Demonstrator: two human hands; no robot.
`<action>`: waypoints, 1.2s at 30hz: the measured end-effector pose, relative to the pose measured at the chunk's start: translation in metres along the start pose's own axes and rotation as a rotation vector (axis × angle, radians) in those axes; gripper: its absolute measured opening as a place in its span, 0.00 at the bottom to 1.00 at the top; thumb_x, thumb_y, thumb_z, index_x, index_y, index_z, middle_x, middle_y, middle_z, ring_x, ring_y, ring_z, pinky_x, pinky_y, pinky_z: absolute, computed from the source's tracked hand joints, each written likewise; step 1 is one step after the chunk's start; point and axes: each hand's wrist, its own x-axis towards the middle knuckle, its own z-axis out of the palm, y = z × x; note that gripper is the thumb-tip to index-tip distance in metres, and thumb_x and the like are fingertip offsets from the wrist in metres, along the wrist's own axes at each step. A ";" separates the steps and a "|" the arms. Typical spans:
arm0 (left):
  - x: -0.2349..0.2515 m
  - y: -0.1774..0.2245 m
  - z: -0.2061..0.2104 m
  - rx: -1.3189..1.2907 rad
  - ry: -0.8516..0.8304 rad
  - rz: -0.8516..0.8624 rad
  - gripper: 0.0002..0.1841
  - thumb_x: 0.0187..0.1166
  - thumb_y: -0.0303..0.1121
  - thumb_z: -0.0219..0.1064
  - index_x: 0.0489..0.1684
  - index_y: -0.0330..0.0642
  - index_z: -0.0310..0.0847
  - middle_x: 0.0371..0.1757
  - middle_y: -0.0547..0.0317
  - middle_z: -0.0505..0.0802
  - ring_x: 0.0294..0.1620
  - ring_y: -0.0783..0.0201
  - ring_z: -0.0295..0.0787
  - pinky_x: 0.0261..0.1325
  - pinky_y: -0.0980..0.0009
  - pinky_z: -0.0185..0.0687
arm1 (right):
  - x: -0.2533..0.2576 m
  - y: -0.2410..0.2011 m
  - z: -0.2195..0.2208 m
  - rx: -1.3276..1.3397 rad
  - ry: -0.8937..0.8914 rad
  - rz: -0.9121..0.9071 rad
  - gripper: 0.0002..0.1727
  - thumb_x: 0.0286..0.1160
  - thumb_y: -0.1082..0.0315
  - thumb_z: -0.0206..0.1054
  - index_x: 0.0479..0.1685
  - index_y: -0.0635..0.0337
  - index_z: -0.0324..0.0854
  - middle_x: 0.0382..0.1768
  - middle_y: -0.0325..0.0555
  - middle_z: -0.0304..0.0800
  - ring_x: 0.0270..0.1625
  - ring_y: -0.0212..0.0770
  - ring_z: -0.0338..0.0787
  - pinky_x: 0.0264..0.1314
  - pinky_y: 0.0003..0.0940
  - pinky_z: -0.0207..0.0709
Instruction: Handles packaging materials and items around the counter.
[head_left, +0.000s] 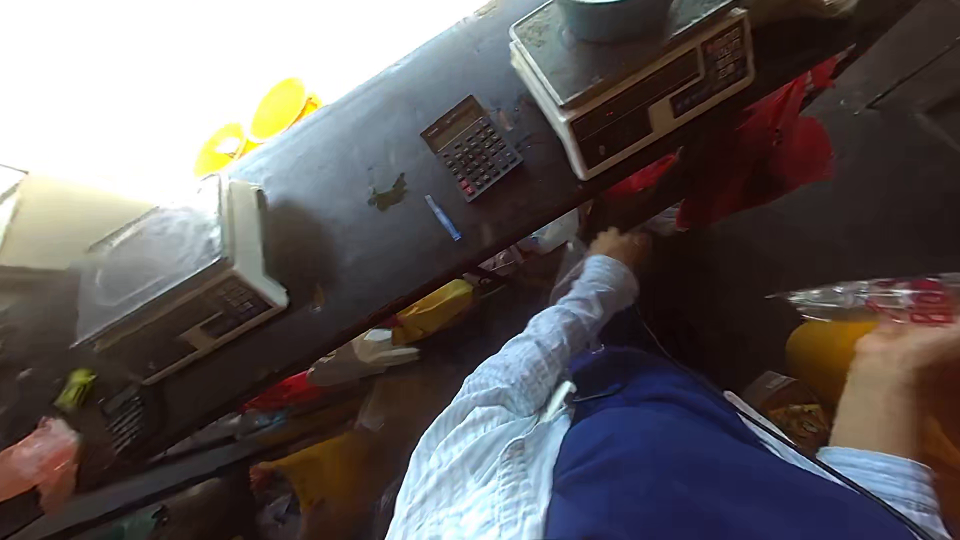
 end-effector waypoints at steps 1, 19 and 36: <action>0.010 0.004 -0.006 -0.073 0.135 0.051 0.18 0.84 0.37 0.64 0.65 0.39 0.86 0.70 0.33 0.84 0.74 0.35 0.79 0.74 0.39 0.75 | 0.007 -0.002 0.009 -0.032 -0.041 -0.012 0.26 0.98 0.58 0.37 0.84 0.64 0.60 0.65 0.50 0.83 0.63 0.39 0.86 0.65 0.40 0.83; 0.162 0.274 0.068 -0.716 0.179 0.673 0.51 0.67 0.43 0.80 0.90 0.32 0.52 0.82 0.33 0.74 0.84 0.42 0.69 0.84 0.47 0.67 | 0.232 -0.008 0.058 -0.140 -0.547 0.266 0.11 0.90 0.70 0.52 0.60 0.61 0.77 0.42 0.40 0.90 0.41 0.33 0.90 0.49 0.34 0.88; 0.263 0.317 -0.004 0.160 -0.665 0.541 0.23 0.89 0.44 0.52 0.50 0.29 0.84 0.49 0.31 0.91 0.56 0.35 0.88 0.60 0.33 0.75 | 0.348 -0.017 0.145 0.059 0.131 0.365 0.11 0.91 0.68 0.51 0.65 0.55 0.69 0.40 0.41 0.78 0.36 0.34 0.83 0.41 0.35 0.84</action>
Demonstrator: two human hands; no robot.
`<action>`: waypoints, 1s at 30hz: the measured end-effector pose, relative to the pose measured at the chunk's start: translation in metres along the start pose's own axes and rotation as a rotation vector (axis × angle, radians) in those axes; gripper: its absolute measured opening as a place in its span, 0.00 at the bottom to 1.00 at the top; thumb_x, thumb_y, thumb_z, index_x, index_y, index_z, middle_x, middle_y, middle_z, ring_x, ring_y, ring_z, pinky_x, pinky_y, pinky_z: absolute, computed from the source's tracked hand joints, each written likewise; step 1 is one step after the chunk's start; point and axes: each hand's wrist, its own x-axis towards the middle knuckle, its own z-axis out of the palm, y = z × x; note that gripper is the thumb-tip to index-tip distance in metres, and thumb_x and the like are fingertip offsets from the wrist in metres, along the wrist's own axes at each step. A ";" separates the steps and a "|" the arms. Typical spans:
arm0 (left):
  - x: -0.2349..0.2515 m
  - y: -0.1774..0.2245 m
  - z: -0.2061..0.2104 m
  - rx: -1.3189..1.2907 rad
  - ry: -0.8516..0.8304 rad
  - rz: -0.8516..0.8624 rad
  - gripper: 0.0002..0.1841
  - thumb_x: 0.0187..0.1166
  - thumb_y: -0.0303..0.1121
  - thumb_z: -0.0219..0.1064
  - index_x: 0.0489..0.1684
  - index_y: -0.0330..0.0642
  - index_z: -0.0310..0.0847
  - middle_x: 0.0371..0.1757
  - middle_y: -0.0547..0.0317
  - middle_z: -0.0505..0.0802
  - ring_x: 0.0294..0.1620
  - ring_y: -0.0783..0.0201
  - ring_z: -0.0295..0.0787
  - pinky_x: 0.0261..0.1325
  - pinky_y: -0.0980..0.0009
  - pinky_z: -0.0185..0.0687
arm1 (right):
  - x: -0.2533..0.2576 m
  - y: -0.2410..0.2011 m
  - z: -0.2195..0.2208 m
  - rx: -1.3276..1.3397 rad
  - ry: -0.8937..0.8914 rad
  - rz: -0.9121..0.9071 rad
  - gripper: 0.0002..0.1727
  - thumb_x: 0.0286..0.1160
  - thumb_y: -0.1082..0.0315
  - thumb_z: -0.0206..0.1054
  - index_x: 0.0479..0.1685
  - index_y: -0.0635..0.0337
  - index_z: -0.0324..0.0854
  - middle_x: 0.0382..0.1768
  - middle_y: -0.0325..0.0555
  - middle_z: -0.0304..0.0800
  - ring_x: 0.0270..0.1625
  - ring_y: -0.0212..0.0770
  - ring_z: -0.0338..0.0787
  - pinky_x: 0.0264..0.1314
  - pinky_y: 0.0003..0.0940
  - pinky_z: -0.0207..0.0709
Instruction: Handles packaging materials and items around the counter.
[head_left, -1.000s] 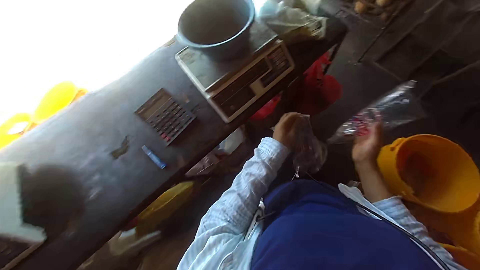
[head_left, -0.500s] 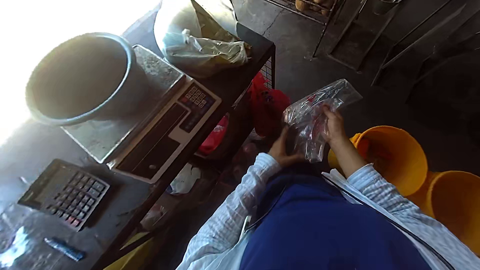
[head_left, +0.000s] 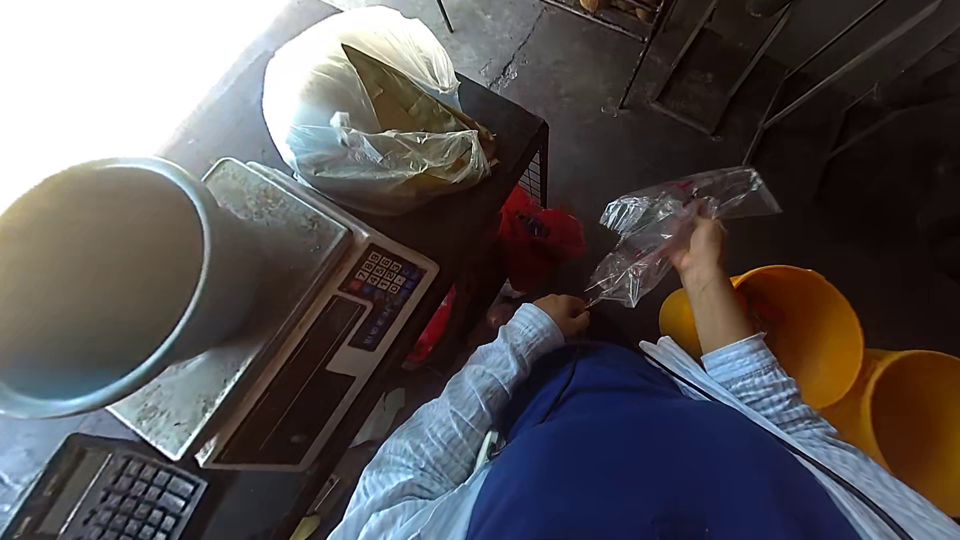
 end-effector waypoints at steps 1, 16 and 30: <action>-0.001 0.001 -0.006 0.011 0.006 -0.029 0.23 0.90 0.45 0.52 0.53 0.31 0.84 0.51 0.32 0.91 0.58 0.35 0.88 0.61 0.32 0.75 | -0.006 -0.005 0.006 0.009 -0.005 -0.051 0.11 0.91 0.68 0.51 0.65 0.55 0.69 0.40 0.40 0.80 0.37 0.33 0.84 0.42 0.35 0.85; 0.024 0.004 -0.042 -0.115 0.775 0.362 0.26 0.70 0.42 0.77 0.59 0.30 0.84 0.61 0.36 0.90 0.61 0.43 0.88 0.67 0.49 0.82 | 0.015 -0.103 0.049 0.255 -0.184 -0.111 0.12 0.93 0.68 0.41 0.44 0.51 0.71 0.23 0.33 0.79 0.21 0.27 0.80 0.27 0.22 0.81; 0.074 0.057 -0.055 -0.632 1.306 0.560 0.09 0.78 0.27 0.67 0.40 0.28 0.89 0.35 0.54 0.95 0.37 0.76 0.91 0.47 0.76 0.88 | 0.028 -0.006 0.035 0.061 -0.283 0.688 0.25 0.94 0.51 0.34 0.57 0.57 0.73 0.38 0.50 0.87 0.39 0.43 0.89 0.40 0.41 0.86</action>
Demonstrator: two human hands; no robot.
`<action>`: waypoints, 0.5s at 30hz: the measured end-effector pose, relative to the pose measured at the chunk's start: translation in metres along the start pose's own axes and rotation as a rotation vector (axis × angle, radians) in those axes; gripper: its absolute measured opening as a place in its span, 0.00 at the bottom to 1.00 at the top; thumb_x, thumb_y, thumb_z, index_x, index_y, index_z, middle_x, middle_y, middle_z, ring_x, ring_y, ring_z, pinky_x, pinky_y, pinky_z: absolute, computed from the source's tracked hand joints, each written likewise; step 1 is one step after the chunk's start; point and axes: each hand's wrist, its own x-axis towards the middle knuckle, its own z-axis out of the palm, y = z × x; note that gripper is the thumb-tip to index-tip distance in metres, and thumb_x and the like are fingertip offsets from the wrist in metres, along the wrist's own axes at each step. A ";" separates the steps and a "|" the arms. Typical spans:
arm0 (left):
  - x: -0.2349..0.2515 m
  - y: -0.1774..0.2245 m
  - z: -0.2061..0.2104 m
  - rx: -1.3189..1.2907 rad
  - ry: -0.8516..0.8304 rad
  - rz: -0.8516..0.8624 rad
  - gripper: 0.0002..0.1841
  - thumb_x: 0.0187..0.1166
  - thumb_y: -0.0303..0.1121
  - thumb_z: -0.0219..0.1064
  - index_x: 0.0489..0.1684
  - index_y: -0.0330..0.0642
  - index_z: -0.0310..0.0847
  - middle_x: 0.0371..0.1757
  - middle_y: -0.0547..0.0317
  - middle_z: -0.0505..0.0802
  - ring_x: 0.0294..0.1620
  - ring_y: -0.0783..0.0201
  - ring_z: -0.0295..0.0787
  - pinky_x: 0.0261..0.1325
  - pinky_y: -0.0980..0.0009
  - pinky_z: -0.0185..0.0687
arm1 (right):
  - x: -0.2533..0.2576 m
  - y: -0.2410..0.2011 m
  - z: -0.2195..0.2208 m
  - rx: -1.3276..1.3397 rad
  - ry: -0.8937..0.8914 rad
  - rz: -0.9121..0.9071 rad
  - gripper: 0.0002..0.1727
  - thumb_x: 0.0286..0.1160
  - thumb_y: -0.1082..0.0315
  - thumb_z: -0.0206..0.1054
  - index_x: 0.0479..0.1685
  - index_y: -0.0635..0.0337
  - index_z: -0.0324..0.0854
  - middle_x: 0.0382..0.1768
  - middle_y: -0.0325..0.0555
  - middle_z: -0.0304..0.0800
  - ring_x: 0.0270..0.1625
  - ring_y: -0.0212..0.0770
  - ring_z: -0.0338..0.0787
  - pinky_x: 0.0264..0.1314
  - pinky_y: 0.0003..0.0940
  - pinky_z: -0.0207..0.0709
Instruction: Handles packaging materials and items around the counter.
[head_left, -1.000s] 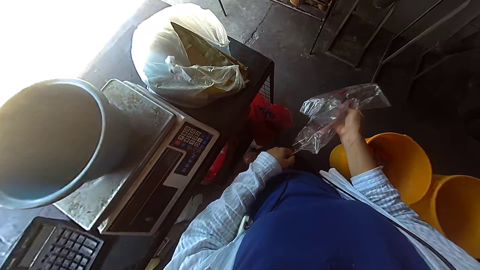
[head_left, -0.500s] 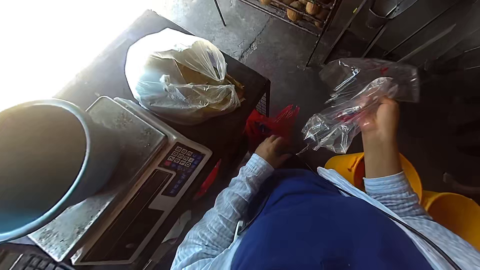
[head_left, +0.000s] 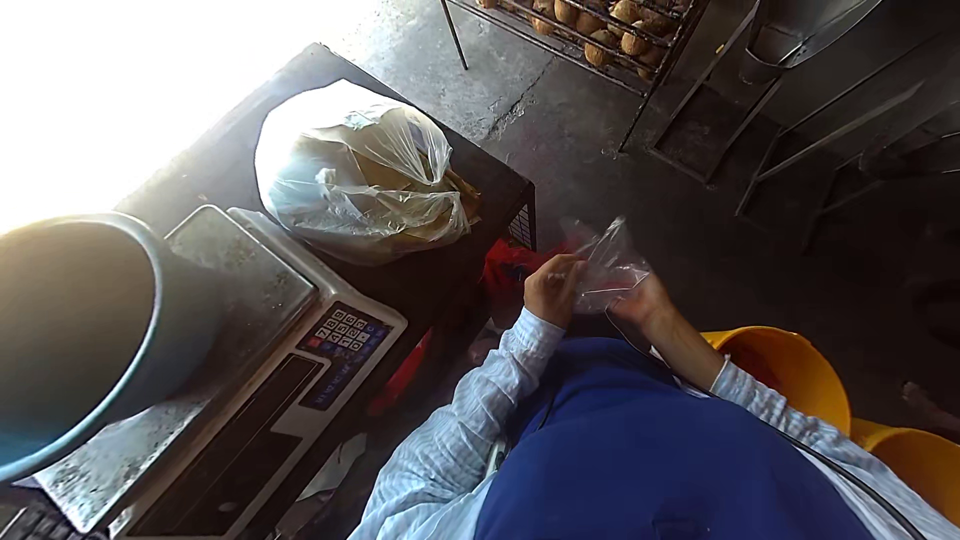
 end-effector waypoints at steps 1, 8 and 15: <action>0.003 0.001 0.001 -0.003 0.022 -0.037 0.09 0.78 0.28 0.67 0.39 0.29 0.89 0.37 0.56 0.94 0.38 0.76 0.90 0.48 0.76 0.87 | 0.001 0.004 -0.004 -0.010 -0.003 0.041 0.27 0.93 0.48 0.33 0.55 0.56 0.74 0.36 0.48 0.87 0.35 0.41 0.89 0.36 0.37 0.85; 0.028 0.036 -0.021 0.290 -0.004 -0.196 0.10 0.77 0.29 0.71 0.52 0.41 0.91 0.40 0.59 0.97 0.37 0.72 0.93 0.47 0.69 0.90 | 0.039 -0.043 -0.037 -0.367 0.317 -0.520 0.27 0.96 0.48 0.41 0.88 0.47 0.54 0.57 0.49 0.82 0.46 0.39 0.83 0.42 0.36 0.78; 0.040 0.061 -0.011 0.651 -0.209 -0.155 0.13 0.80 0.40 0.67 0.48 0.44 0.95 0.43 0.53 0.98 0.42 0.54 0.96 0.47 0.47 0.89 | -0.015 -0.094 -0.029 -1.417 0.159 -1.308 0.20 0.83 0.53 0.63 0.51 0.58 0.94 0.74 0.70 0.71 0.75 0.69 0.71 0.77 0.65 0.64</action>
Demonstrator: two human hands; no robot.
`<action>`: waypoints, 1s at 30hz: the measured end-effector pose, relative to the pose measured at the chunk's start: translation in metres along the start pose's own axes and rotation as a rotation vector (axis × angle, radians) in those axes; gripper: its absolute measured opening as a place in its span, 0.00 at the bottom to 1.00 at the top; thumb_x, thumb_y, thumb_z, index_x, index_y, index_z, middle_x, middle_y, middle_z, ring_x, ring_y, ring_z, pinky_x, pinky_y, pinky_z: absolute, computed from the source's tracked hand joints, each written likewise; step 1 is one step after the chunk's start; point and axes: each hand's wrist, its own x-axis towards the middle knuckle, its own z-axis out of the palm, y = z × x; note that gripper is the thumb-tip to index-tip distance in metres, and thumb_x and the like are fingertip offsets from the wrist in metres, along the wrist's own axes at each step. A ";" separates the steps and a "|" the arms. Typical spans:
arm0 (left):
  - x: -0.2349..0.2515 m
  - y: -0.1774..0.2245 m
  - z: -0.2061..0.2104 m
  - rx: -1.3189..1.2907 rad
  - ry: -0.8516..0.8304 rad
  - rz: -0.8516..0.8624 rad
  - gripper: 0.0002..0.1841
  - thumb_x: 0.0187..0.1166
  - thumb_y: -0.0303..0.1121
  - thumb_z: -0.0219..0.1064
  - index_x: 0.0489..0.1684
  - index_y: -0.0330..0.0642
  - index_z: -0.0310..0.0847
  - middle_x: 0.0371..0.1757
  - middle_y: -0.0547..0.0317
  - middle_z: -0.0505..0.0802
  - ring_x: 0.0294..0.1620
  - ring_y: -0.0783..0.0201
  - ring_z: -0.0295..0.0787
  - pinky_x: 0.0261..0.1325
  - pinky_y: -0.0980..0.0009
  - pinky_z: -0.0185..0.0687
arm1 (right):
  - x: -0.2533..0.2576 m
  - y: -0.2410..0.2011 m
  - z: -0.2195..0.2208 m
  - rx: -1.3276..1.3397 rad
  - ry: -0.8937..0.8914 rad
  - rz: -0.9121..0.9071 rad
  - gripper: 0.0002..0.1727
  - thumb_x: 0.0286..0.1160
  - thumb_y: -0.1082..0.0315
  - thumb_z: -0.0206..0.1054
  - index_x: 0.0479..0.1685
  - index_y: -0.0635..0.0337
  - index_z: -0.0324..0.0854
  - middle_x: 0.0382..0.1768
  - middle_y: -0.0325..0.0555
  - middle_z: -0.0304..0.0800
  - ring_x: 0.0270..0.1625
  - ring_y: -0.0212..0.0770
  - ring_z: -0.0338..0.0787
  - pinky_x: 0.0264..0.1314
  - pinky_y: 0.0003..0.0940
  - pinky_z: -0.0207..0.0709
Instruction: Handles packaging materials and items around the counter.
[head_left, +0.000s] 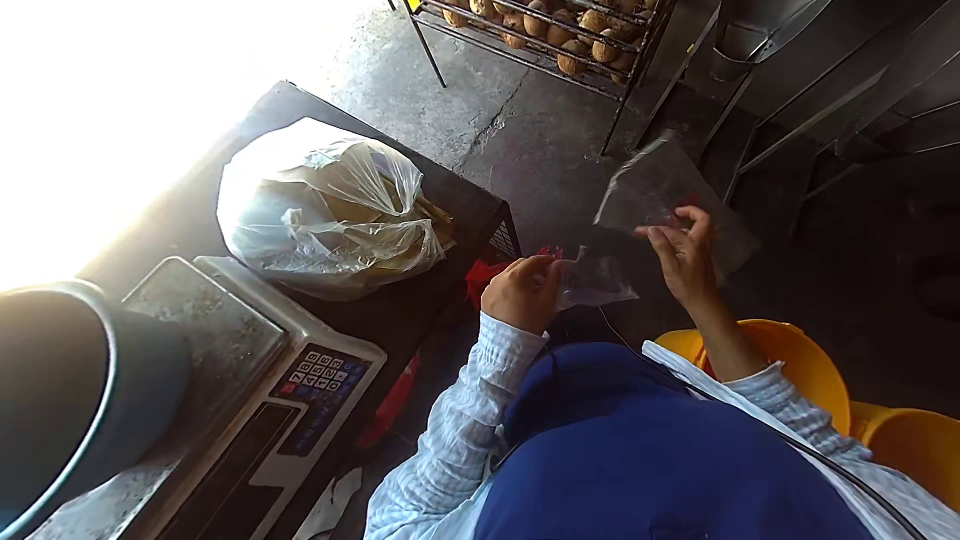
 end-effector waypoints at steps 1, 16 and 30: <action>0.002 0.004 0.001 0.002 -0.014 0.002 0.13 0.80 0.41 0.68 0.45 0.42 0.95 0.43 0.52 0.97 0.42 0.52 0.96 0.47 0.45 0.87 | 0.001 -0.014 -0.002 -0.065 0.010 -0.069 0.19 0.83 0.55 0.63 0.39 0.59 0.94 0.69 0.66 0.78 0.70 0.67 0.75 0.73 0.64 0.66; 0.005 0.032 -0.015 0.029 -0.140 0.128 0.12 0.82 0.40 0.67 0.52 0.51 0.96 0.42 0.54 0.98 0.43 0.52 0.97 0.48 0.43 0.86 | -0.005 -0.071 -0.025 0.074 -0.340 -0.283 0.26 0.61 0.37 0.76 0.39 0.51 0.97 0.59 0.47 0.89 0.59 0.51 0.79 0.63 0.58 0.64; 0.015 0.004 -0.018 -0.432 -0.250 0.198 0.11 0.77 0.35 0.65 0.36 0.40 0.93 0.30 0.68 0.93 0.32 0.83 0.86 0.42 0.78 0.83 | -0.008 -0.046 -0.014 0.404 -0.226 -0.680 0.14 0.80 0.73 0.64 0.48 0.50 0.97 0.42 0.50 0.88 0.43 0.27 0.83 0.49 0.17 0.77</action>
